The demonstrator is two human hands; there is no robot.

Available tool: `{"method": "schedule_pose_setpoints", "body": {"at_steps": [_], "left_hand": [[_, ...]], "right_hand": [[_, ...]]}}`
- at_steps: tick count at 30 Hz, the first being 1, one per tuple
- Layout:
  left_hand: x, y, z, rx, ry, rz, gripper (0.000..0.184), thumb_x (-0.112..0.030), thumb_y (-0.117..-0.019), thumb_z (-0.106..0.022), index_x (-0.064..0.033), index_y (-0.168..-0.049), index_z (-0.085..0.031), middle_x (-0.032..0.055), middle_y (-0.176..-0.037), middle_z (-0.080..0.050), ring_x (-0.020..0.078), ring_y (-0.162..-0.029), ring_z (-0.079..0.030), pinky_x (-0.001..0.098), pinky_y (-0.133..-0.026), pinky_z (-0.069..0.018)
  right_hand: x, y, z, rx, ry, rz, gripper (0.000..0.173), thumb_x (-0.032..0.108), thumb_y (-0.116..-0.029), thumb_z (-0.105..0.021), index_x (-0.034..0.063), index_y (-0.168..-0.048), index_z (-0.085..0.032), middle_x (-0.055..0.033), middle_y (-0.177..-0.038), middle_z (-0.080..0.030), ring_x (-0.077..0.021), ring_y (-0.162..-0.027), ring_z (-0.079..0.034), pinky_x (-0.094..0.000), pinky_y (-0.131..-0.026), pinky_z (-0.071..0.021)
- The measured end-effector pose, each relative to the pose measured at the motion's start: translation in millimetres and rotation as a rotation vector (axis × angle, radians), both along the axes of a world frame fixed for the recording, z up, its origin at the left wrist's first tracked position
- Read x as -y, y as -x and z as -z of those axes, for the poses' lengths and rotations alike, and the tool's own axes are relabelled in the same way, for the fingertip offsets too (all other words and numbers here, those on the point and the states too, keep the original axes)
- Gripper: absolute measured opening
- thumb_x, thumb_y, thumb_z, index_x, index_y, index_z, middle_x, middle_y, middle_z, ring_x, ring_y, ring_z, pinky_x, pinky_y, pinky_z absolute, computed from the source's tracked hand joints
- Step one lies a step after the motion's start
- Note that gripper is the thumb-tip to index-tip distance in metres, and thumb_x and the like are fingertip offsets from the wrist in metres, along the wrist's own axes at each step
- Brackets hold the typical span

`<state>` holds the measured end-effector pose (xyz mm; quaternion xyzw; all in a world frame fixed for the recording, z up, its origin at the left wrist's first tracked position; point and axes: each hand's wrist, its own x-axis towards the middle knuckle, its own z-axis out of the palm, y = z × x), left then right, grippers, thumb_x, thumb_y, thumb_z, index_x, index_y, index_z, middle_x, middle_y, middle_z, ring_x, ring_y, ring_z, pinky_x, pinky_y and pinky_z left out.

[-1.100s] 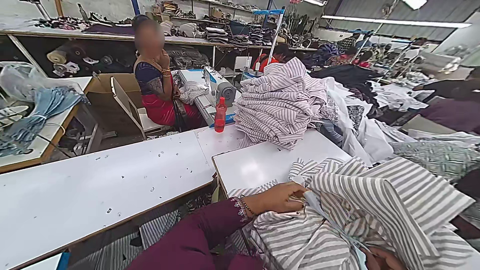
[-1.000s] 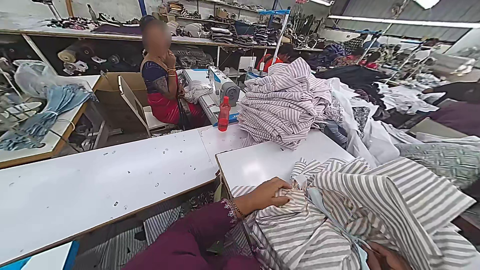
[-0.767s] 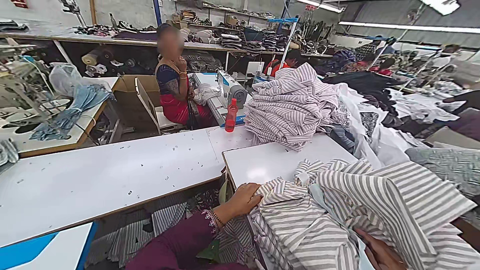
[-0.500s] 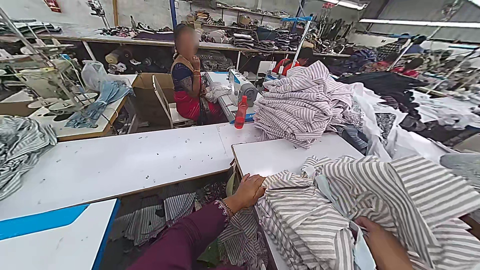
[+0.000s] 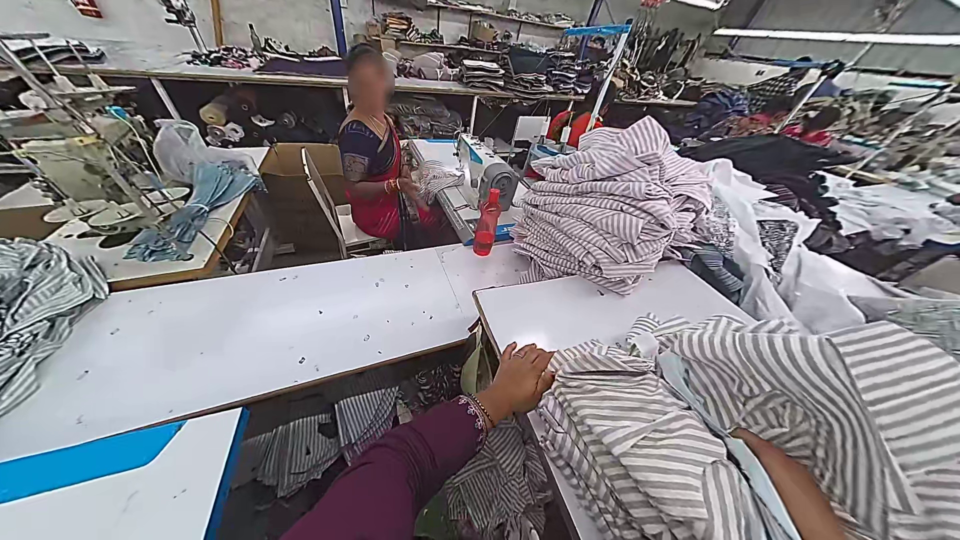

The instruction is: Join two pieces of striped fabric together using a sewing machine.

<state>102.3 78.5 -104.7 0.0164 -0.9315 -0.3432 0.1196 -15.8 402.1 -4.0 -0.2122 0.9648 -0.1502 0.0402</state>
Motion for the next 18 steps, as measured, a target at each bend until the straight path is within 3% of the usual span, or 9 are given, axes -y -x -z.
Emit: {"method": "schedule_pose_setpoints", "body": {"at_steps": [6, 7, 8, 9, 10, 12, 15, 17, 18], "left_hand": [[6, -1, 29, -0.350, -0.088, -0.004, 0.061, -0.042, -0.1045, -0.038, 0.0025, -0.142, -0.057, 0.0230, -0.148, -0.055, 0.0415, -0.141, -0.048, 0.0623, -0.116, -0.0307], [7, -5, 35, -0.389, -0.105, -0.009, 0.064, -0.045, -0.1040, -0.039, 0.0047, -0.142, -0.056, 0.0247, -0.149, -0.053, 0.0441, -0.143, -0.045, 0.0628, -0.116, -0.0307], [7, -13, 39, -0.372, -0.126, -0.011, 0.068, -0.047, -0.1034, -0.040, 0.0063, -0.144, -0.052, 0.0259, -0.153, -0.048, 0.0461, -0.146, -0.040, 0.0638, -0.118, -0.0268], [5, -25, 42, -0.324, -0.148, -0.005, 0.073, -0.050, -0.1027, -0.041, 0.0071, -0.148, -0.048, 0.0266, -0.157, -0.042, 0.0479, -0.149, -0.033, 0.0654, -0.120, -0.0215], [3, -39, 42, -0.261, -0.181, 0.021, 0.076, -0.051, -0.1020, -0.044, 0.0072, -0.151, -0.043, 0.0270, -0.161, -0.036, 0.0493, -0.152, -0.025, 0.0665, -0.121, -0.0172], [0, -59, 47, -0.214, -0.291, 0.086, 0.077, -0.042, -0.0999, -0.052, 0.0106, -0.153, -0.035, 0.0295, -0.164, -0.026, 0.0524, -0.154, -0.015, 0.0671, -0.121, -0.0152], [-2, -84, 74, -0.351, -0.585, 0.020, 0.094, -0.037, -0.0941, -0.060, 0.0222, -0.152, -0.016, 0.0441, -0.160, -0.013, 0.0540, -0.152, -0.016, 0.0566, -0.126, -0.0184], [7, -121, 57, -0.188, -0.822, -0.045, 0.098, -0.009, -0.0880, -0.071, 0.0225, -0.153, -0.005, 0.0461, -0.159, -0.010, 0.0478, -0.152, -0.021, 0.0471, -0.126, -0.0213], [16, -150, 27, 0.069, -0.775, -0.073, 0.082, -0.002, -0.0930, -0.065, 0.0239, -0.150, -0.013, 0.0436, -0.154, -0.028, 0.0413, -0.146, -0.036, 0.0421, -0.121, -0.0300]], "right_hand": [[14, -38, -15, -0.293, 0.176, -0.079, 0.029, 0.008, -0.0975, -0.057, -0.0208, -0.097, -0.065, -0.0407, -0.089, -0.065, -0.0534, -0.083, -0.067, -0.0661, -0.077, -0.0491], [41, -69, -44, -0.263, 0.150, 0.035, 0.027, 0.002, -0.0956, -0.056, -0.0233, -0.098, -0.064, -0.0407, -0.093, -0.066, -0.0482, -0.088, -0.068, -0.0595, -0.082, -0.0508], [89, -106, -101, 0.055, 0.029, 0.337, 0.027, -0.002, -0.1012, -0.049, -0.0220, -0.116, -0.059, -0.0331, -0.118, -0.064, -0.0333, -0.111, -0.063, -0.0447, -0.103, -0.0441], [108, -124, -124, 0.102, 0.094, 0.404, 0.023, -0.007, -0.0984, -0.048, -0.0236, -0.111, -0.058, -0.0300, -0.111, -0.066, -0.0255, -0.102, -0.063, -0.0357, -0.097, -0.0454], [104, -129, -117, -0.033, 0.203, 0.302, 0.014, -0.010, -0.0925, -0.048, -0.0208, -0.091, -0.056, -0.0212, -0.084, -0.062, -0.0155, -0.078, -0.059, -0.0264, -0.079, -0.0476], [74, -86, -51, -0.533, 0.529, -0.137, 0.020, -0.008, -0.0819, -0.054, -0.0061, -0.062, -0.050, -0.0001, -0.055, -0.049, 0.0006, -0.053, -0.046, -0.0192, -0.053, -0.0390], [93, -101, -45, -0.344, 0.470, 0.084, 0.021, 0.000, -0.0835, -0.067, -0.0113, -0.070, -0.056, -0.0179, -0.062, -0.056, -0.0226, -0.059, -0.054, -0.0459, -0.061, -0.0445], [115, -120, -48, -0.423, 0.586, -0.030, 0.024, 0.004, -0.0781, -0.067, -0.0042, -0.064, -0.049, -0.0057, -0.057, -0.049, -0.0063, -0.055, -0.045, -0.0277, -0.055, -0.0385], [128, -131, -52, -0.443, 0.662, -0.130, 0.023, 0.005, -0.0759, -0.065, -0.0042, -0.062, -0.049, -0.0028, -0.057, -0.048, 0.0001, -0.055, -0.044, -0.0203, -0.055, -0.0369]]}}
